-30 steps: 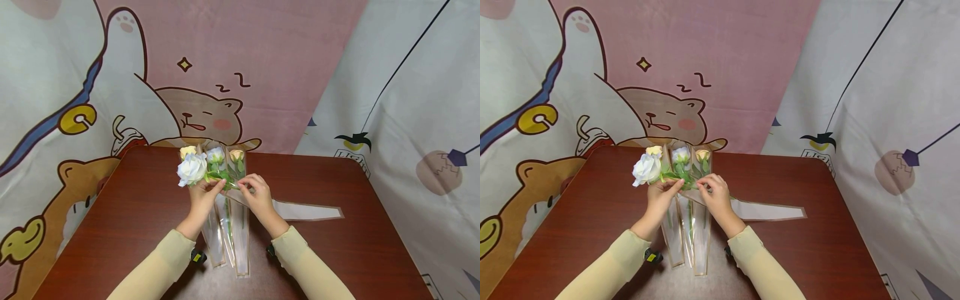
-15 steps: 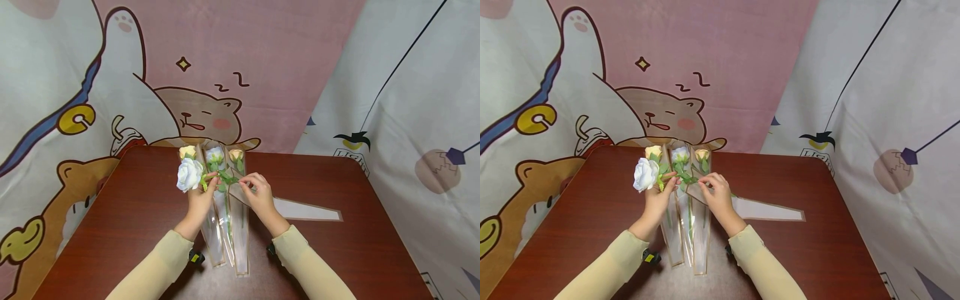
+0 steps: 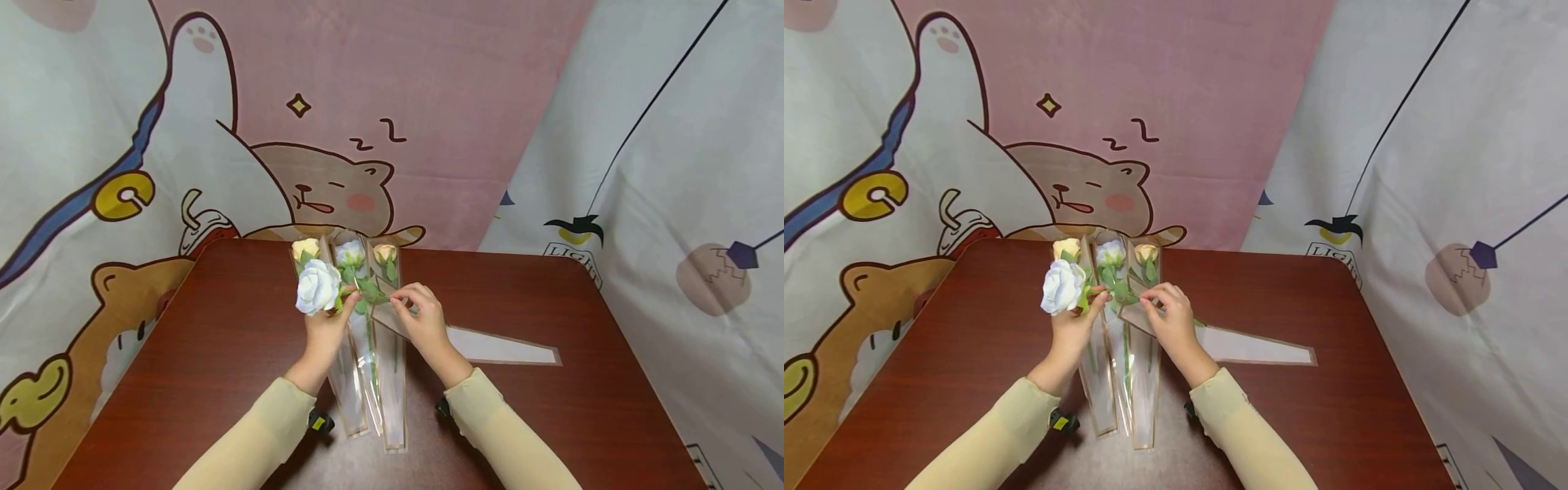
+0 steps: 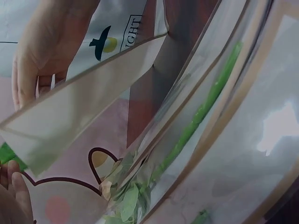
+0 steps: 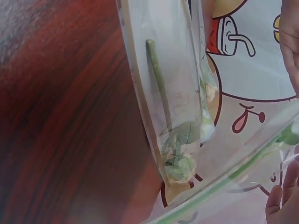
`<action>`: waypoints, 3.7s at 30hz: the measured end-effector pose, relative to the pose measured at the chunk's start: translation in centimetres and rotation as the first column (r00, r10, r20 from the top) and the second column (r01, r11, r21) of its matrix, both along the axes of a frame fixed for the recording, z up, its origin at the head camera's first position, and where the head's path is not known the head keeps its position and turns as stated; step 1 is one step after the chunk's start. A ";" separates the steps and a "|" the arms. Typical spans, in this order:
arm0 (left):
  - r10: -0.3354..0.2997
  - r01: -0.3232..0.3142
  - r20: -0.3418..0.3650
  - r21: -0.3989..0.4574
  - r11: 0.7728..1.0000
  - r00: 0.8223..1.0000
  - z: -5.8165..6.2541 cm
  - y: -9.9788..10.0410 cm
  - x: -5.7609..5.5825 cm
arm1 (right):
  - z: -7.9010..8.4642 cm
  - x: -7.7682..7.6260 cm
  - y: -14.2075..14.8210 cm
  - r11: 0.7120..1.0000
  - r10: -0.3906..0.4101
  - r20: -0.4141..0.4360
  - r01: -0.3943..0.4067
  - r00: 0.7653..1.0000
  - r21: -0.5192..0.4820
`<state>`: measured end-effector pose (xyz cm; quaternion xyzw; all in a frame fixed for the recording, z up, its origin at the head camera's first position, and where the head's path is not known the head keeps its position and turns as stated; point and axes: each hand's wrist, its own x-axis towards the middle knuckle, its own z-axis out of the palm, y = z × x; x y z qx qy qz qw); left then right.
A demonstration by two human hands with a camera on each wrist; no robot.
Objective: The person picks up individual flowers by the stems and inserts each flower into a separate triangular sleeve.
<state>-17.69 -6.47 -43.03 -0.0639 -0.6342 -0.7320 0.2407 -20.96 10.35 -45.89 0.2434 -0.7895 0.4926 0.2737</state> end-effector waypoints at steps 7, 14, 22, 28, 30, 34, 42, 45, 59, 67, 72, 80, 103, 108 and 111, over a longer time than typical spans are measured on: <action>-0.024 0.024 -0.044 0.002 1.000 0.999 -0.4 0.5 -0.1 | 0.1 0.0 -0.2 1.000 -0.001 -0.037 0.002 0.999 0.018; -0.123 0.145 -0.106 0.241 0.959 0.987 -6.3 -0.1 -3.4 | -0.2 -0.1 0.0 1.000 -0.005 -0.036 0.005 0.999 0.014; -0.108 0.117 -0.046 0.248 0.962 0.993 -10.9 -0.9 -5.8 | -0.2 -0.2 0.1 0.999 -0.019 -0.026 0.020 0.999 0.028; -0.052 0.037 0.090 0.171 0.985 0.995 -13.7 -0.9 -7.4 | -0.2 -0.3 -0.1 0.998 -0.014 -0.029 0.016 0.999 0.058; -0.032 0.011 0.129 0.162 0.987 0.991 -13.9 -0.9 -7.5 | -0.2 -0.4 -0.1 0.998 -0.008 -0.025 0.010 1.000 0.067; -0.046 0.022 0.113 0.205 0.978 0.993 -12.3 -1.1 -6.9 | -0.4 -0.6 -0.1 0.997 -0.008 -0.022 0.010 1.000 0.078; -0.036 -0.019 0.192 0.274 0.962 0.981 -4.0 -1.1 -3.0 | -0.2 -0.8 0.4 0.978 -0.069 -0.041 0.075 0.997 0.195; -0.034 -0.012 0.162 0.272 0.962 0.986 -4.6 -1.0 -3.4 | -0.2 -0.7 0.4 0.977 -0.068 -0.038 0.074 0.997 0.198; -0.102 0.067 0.132 0.250 0.966 0.986 -7.3 0.3 -3.5 | 0.4 -0.7 -0.7 0.976 -0.035 -0.079 0.052 0.996 0.213; -0.016 -0.049 0.348 0.176 0.983 0.937 -3.2 0.6 -1.3 | 0.0 -0.7 -0.3 0.979 -0.044 -0.067 0.057 0.997 0.198; -0.045 -0.024 0.294 0.226 0.974 0.955 -3.6 0.4 -1.5 | 0.1 -0.6 -0.6 0.980 -0.033 -0.061 0.044 0.998 0.196; -0.007 -0.020 0.385 0.068 0.997 0.923 -2.8 0.3 -1.3 | 0.4 -0.5 -0.9 0.981 -0.024 -0.103 0.043 0.994 0.191; -0.004 0.015 0.247 -0.045 0.999 0.969 -2.1 -3.3 -0.6 | 0.1 -0.9 0.5 0.975 -0.087 -0.071 0.099 0.994 0.198; -0.043 0.046 0.254 -0.004 0.999 0.966 -2.6 -3.1 -0.9 | 0.2 -0.9 0.3 0.976 -0.084 -0.076 0.098 0.994 0.194; -0.055 0.057 0.266 -0.001 0.998 0.962 -2.7 -2.7 -0.9 | 0.3 -0.8 0.2 0.976 -0.080 -0.063 0.091 0.995 0.198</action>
